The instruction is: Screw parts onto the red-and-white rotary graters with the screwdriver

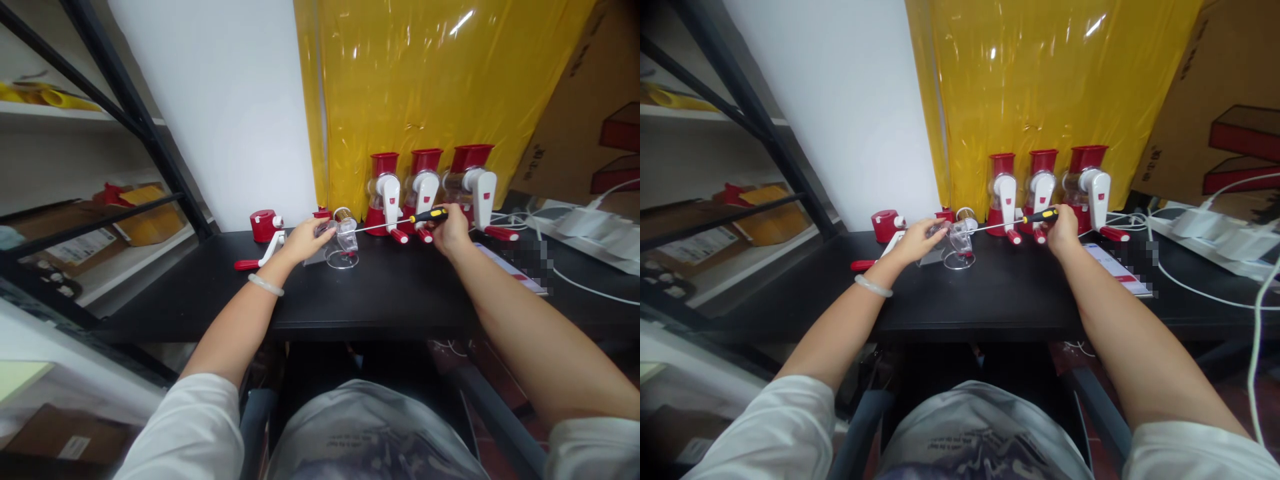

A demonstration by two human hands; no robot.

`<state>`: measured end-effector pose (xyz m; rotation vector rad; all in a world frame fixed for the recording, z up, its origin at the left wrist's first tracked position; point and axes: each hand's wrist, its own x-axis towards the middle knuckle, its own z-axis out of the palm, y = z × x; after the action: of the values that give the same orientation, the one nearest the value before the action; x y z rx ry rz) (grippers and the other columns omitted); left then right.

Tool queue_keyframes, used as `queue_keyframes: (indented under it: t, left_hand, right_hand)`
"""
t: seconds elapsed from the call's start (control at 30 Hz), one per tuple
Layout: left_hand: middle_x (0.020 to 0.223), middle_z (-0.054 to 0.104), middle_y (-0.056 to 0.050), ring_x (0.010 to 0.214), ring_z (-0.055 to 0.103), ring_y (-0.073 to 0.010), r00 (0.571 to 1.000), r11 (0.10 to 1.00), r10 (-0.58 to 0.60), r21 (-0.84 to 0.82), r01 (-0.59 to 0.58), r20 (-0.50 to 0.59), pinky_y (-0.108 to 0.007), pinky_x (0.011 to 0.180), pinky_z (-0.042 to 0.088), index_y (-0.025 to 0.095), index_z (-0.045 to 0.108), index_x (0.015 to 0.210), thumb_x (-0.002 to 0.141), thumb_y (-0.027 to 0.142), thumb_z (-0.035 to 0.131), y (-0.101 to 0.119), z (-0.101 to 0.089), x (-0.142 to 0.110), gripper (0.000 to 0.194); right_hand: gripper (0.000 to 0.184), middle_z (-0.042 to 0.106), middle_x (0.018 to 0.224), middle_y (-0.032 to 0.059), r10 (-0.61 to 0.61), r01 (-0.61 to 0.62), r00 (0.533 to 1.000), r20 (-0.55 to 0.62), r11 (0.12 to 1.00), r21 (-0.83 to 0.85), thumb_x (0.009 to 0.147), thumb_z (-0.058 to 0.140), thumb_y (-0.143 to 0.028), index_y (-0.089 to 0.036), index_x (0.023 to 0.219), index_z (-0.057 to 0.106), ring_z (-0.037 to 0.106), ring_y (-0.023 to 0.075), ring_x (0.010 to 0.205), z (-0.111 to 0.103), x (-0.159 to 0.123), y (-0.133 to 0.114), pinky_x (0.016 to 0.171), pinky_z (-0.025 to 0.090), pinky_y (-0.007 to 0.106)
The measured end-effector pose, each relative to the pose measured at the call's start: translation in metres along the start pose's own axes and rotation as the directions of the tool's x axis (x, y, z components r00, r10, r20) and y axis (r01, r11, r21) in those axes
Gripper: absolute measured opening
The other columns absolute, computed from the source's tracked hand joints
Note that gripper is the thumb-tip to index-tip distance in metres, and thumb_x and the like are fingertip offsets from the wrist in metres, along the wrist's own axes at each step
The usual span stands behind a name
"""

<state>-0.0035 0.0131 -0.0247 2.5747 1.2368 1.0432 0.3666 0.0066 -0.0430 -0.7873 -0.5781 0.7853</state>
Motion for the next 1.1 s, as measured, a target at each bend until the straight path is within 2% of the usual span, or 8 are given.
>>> queue_keyframes:
  t: [0.1,0.23,0.37,0.53,0.67,0.83,0.97,1.1]
  left_hand:
    - [0.148,0.073,-0.017,0.14,0.068,-0.0332,1.0,1.0,-0.005,-0.002,0.005,-0.004,-0.052,0.123,0.05,0.017,0.073,0.143,0.107,0.048,0.066,0.0,0.001,0.0,0.048]
    - [0.148,0.073,-0.017,0.14,0.068,-0.0334,1.0,1.0,-0.001,-0.006,0.0,-0.01,-0.052,0.123,0.05,0.018,0.074,0.143,0.107,0.047,0.067,-0.001,0.001,0.0,0.047]
    - [0.148,0.073,-0.017,0.139,0.068,-0.0329,1.0,1.0,-0.003,-0.003,0.003,-0.003,-0.052,0.123,0.05,0.018,0.074,0.142,0.107,0.046,0.067,-0.001,0.001,0.0,0.046]
    - [0.149,0.073,-0.018,0.14,0.068,-0.0334,1.0,1.0,-0.007,-0.001,0.007,0.001,-0.053,0.123,0.05,0.017,0.073,0.143,0.107,0.046,0.067,0.0,0.0,0.0,0.047]
    - [0.149,0.073,-0.018,0.14,0.068,-0.0334,1.0,1.0,-0.003,-0.006,0.003,-0.001,-0.053,0.123,0.05,0.017,0.073,0.143,0.107,0.047,0.067,-0.001,0.001,0.0,0.048]
    - [0.149,0.073,-0.018,0.14,0.068,-0.0327,1.0,1.0,0.005,-0.004,-0.005,0.0,-0.05,0.123,0.05,0.016,0.073,0.144,0.107,0.048,0.066,-0.002,0.001,0.001,0.05]
    - [0.149,0.073,-0.018,0.141,0.068,-0.0326,1.0,1.0,-0.003,0.01,0.003,0.001,-0.05,0.123,0.05,0.016,0.073,0.145,0.108,0.048,0.066,-0.002,0.001,0.0,0.049]
    - [0.148,0.073,-0.018,0.14,0.068,-0.0332,1.0,1.0,0.01,0.006,-0.01,0.004,-0.052,0.123,0.05,0.017,0.073,0.144,0.108,0.047,0.066,-0.001,0.0,0.0,0.047]
  right_hand:
    - [0.03,0.048,0.059,-0.004,0.007,-0.008,0.996,-0.087,1.0,-0.008,0.099,0.062,-0.038,-0.025,0.076,0.047,0.044,0.0101,0.043,0.0,-0.001,0.001,0.034,0.038,0.019]
    - [0.04,0.044,0.057,-0.0053,-0.064,0.059,0.995,-0.07,0.996,-0.069,0.096,0.074,-0.051,-0.028,0.078,0.047,0.035,0.0098,0.039,-0.004,0.002,0.004,0.029,0.029,0.023]
    - [0.04,0.046,0.061,-0.0063,-0.083,0.079,0.996,-0.043,0.993,-0.086,0.092,0.08,-0.04,-0.027,0.077,0.046,0.032,0.0075,0.039,-0.006,0.004,0.004,0.029,0.03,0.021]
    - [0.026,0.05,0.061,-0.0046,0.017,-0.017,0.996,-0.085,1.0,0.007,0.093,0.067,-0.024,-0.026,0.075,0.048,0.038,0.0086,0.043,0.0,0.002,0.001,0.032,0.033,0.019]
    - [0.028,0.049,0.058,-0.0043,0.056,-0.053,0.997,-0.06,0.997,0.05,0.101,0.059,-0.029,-0.025,0.075,0.049,0.04,0.0097,0.042,0.002,-0.002,-0.002,0.034,0.036,0.019]
    - [0.044,0.037,0.05,-0.0073,0.055,-0.058,0.993,-0.1,0.998,-0.023,0.112,0.052,-0.044,-0.024,0.073,0.048,0.03,0.0063,0.035,0.002,-0.009,-0.007,0.031,0.025,0.017]
    - [0.037,0.036,0.05,-0.01,0.065,-0.068,0.996,-0.068,0.997,-0.035,0.102,0.072,-0.038,-0.025,0.077,0.047,0.029,0.006,0.035,0.002,-0.009,-0.006,0.032,0.029,0.018]
    - [0.032,0.047,0.054,-0.0071,0.036,-0.035,0.999,-0.032,0.999,0.025,0.095,0.073,-0.033,-0.028,0.079,0.046,0.037,0.0091,0.039,0.001,-0.004,-0.004,0.031,0.034,0.02]
